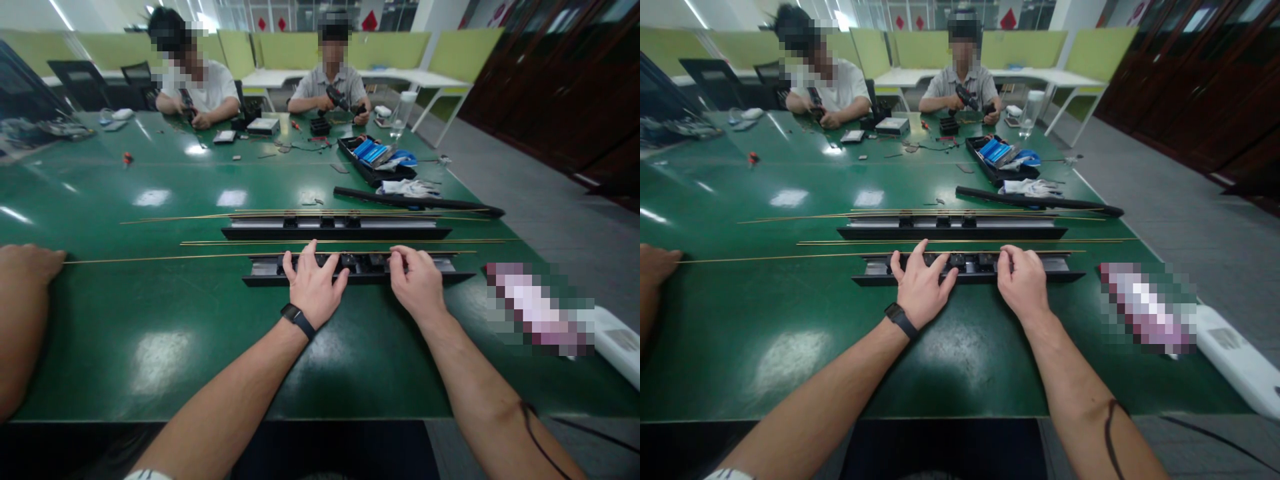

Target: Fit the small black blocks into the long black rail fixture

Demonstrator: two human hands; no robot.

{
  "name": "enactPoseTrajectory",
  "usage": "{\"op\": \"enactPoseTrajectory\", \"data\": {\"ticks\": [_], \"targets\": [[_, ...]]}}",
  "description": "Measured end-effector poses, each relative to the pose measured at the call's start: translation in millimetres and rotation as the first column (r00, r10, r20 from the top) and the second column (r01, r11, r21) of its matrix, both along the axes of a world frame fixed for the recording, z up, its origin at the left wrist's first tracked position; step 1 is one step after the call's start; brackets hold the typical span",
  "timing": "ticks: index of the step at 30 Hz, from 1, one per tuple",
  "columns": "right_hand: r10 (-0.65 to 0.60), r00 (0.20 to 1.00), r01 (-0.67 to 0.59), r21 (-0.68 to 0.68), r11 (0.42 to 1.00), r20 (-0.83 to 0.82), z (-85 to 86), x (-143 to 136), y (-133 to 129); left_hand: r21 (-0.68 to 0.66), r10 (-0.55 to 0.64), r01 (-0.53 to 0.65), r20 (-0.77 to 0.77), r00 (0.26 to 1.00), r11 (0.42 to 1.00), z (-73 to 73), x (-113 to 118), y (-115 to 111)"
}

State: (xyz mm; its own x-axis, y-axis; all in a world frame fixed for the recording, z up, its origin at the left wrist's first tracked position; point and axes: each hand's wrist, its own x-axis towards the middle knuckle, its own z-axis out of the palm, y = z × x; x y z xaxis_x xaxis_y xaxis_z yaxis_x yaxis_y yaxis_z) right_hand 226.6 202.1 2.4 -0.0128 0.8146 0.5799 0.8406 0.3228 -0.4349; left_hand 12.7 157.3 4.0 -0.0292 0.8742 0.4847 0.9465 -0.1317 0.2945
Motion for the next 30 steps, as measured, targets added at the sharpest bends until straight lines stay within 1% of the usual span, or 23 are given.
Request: {"op": "enactPoseTrajectory", "data": {"ticks": [5,7,14,17,24,30], "targets": [[-0.102,0.995,0.102,0.008,0.995,-0.012,-2.2,3.7,2.3,-0.007,-0.005,0.005,-0.012,1.0,1.0,0.4,-0.6,-0.2],[-0.115,0.993,0.115,-0.005,0.993,-0.008,-3.1,5.0,3.4,-0.008,-0.008,0.008,-0.016,1.0,1.0,0.2,-0.9,-0.2],[-0.018,1.0,0.018,-0.005,1.0,-0.004,-0.3,0.4,0.6,-0.005,-0.005,0.005,-0.01,1.0,1.0,0.5,-0.8,-0.1],[-0.023,1.0,0.023,0.006,1.0,-0.005,1.2,-0.5,-0.4,-0.005,-0.003,0.003,-0.018,1.0,1.0,0.5,-0.6,-0.1],[-0.097,0.995,0.097,0.0,0.995,-0.024,0.1,2.4,1.6,-0.004,-0.006,0.006,-0.009,1.0,1.0,0.2,-0.9,0.2],[-0.013,1.0,0.013,-0.011,1.0,-0.004,0.5,-0.3,-0.4,0.001,-0.002,0.002,-0.016,1.0,1.0,0.1,-0.5,0.0]]}}
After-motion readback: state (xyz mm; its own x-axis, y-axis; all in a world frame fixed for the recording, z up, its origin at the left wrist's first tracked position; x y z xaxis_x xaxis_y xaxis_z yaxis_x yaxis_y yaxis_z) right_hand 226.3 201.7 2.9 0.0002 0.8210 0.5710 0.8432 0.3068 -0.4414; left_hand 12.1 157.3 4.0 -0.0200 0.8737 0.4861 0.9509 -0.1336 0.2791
